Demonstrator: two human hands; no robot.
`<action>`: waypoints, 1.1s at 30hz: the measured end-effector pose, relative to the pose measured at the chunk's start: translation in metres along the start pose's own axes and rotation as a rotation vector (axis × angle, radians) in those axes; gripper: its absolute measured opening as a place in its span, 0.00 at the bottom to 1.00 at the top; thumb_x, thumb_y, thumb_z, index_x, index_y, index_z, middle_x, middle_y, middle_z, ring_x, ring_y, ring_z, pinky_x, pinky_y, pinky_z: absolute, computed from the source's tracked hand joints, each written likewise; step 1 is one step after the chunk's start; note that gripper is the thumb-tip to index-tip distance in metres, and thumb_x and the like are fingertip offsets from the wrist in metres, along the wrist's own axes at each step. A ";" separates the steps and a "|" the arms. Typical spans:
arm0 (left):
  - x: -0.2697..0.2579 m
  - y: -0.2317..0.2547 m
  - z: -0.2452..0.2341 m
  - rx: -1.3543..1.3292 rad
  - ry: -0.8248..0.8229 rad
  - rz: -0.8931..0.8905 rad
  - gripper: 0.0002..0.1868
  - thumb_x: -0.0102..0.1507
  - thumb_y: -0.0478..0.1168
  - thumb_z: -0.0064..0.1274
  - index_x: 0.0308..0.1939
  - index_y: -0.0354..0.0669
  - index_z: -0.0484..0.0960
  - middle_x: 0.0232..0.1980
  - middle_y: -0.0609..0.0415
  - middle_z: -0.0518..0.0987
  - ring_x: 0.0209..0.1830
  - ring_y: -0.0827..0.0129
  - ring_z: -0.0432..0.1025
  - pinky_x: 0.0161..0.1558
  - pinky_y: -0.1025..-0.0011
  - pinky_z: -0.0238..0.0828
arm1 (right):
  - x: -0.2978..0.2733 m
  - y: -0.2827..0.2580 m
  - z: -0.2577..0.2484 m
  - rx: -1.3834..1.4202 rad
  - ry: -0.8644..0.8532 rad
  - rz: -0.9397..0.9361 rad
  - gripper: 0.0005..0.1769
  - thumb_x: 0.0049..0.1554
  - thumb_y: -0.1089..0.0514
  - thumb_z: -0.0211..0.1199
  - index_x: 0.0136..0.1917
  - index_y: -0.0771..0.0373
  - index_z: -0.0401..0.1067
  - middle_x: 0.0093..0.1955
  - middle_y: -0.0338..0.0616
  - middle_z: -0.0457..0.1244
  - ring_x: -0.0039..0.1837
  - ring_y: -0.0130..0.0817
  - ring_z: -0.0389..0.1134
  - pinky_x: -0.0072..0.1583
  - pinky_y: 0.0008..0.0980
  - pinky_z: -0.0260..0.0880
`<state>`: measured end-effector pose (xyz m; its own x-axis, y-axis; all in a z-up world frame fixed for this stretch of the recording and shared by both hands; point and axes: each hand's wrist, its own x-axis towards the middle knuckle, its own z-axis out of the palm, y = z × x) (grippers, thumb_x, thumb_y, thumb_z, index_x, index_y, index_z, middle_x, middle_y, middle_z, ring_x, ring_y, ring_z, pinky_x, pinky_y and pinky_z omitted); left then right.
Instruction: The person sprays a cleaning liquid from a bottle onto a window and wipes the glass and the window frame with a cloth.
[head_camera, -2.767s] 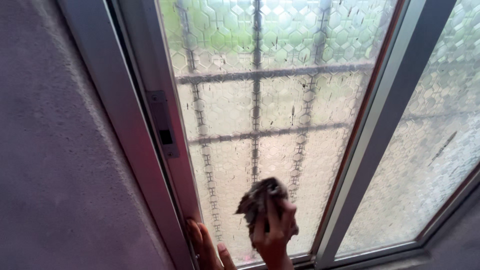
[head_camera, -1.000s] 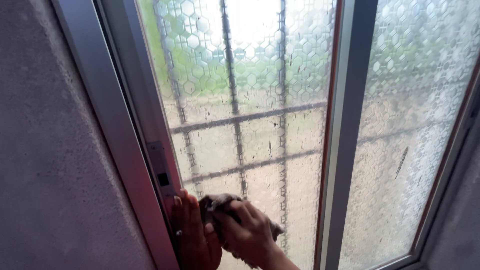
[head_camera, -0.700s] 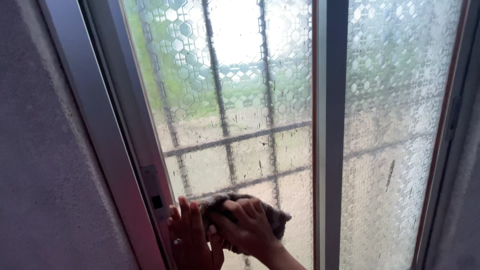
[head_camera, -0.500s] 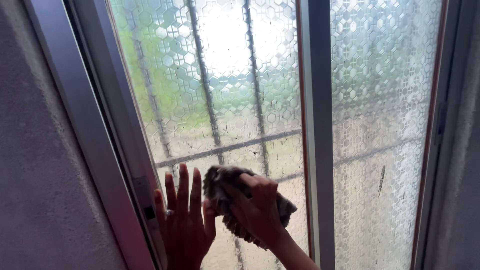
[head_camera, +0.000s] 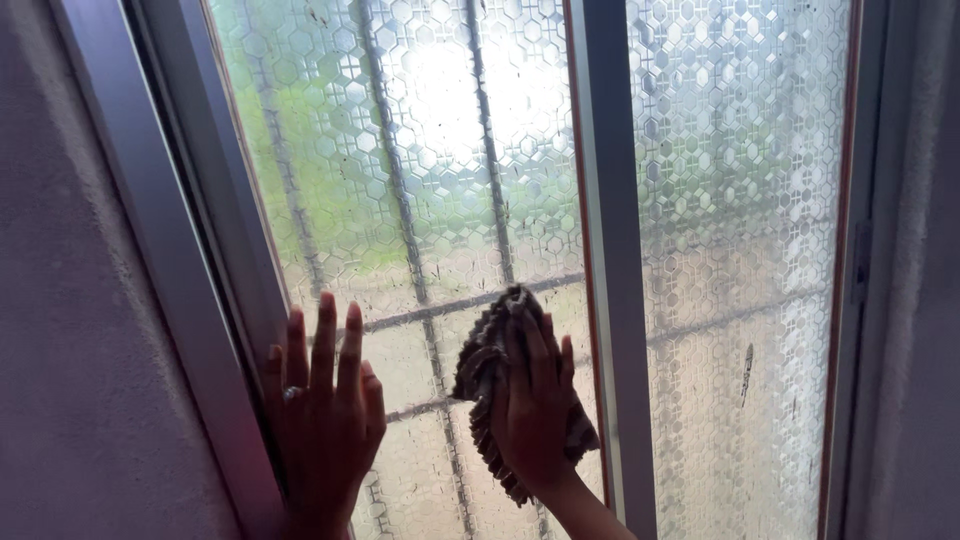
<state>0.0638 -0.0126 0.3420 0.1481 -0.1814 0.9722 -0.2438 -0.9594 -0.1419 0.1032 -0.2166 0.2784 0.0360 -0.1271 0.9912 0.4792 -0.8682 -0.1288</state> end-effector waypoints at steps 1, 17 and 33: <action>0.007 -0.001 -0.004 0.066 0.055 0.006 0.31 0.68 0.42 0.42 0.77 0.49 0.62 0.83 0.51 0.56 0.83 0.52 0.51 0.78 0.49 0.46 | 0.008 -0.006 0.001 0.011 -0.028 -0.052 0.27 0.65 0.60 0.51 0.77 0.67 0.61 0.80 0.54 0.51 0.85 0.53 0.46 0.81 0.60 0.38; 0.035 -0.006 0.002 0.059 0.100 -0.057 0.30 0.73 0.39 0.36 0.81 0.45 0.57 0.84 0.50 0.52 0.84 0.49 0.46 0.78 0.47 0.49 | 0.035 -0.053 0.014 0.090 -0.164 -0.523 0.28 0.63 0.55 0.52 0.72 0.71 0.67 0.80 0.56 0.55 0.83 0.52 0.52 0.81 0.56 0.44; 0.035 -0.010 -0.002 0.088 0.098 -0.040 0.33 0.69 0.39 0.37 0.80 0.48 0.54 0.84 0.52 0.49 0.83 0.51 0.45 0.79 0.48 0.43 | 0.058 0.031 -0.017 -0.083 -0.031 -0.145 0.22 0.67 0.58 0.49 0.72 0.67 0.63 0.80 0.56 0.51 0.83 0.52 0.49 0.81 0.60 0.39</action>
<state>0.0692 -0.0090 0.3781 0.0606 -0.1247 0.9903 -0.1537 -0.9815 -0.1142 0.1053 -0.2592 0.3310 -0.0005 0.0160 0.9999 0.4073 -0.9132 0.0148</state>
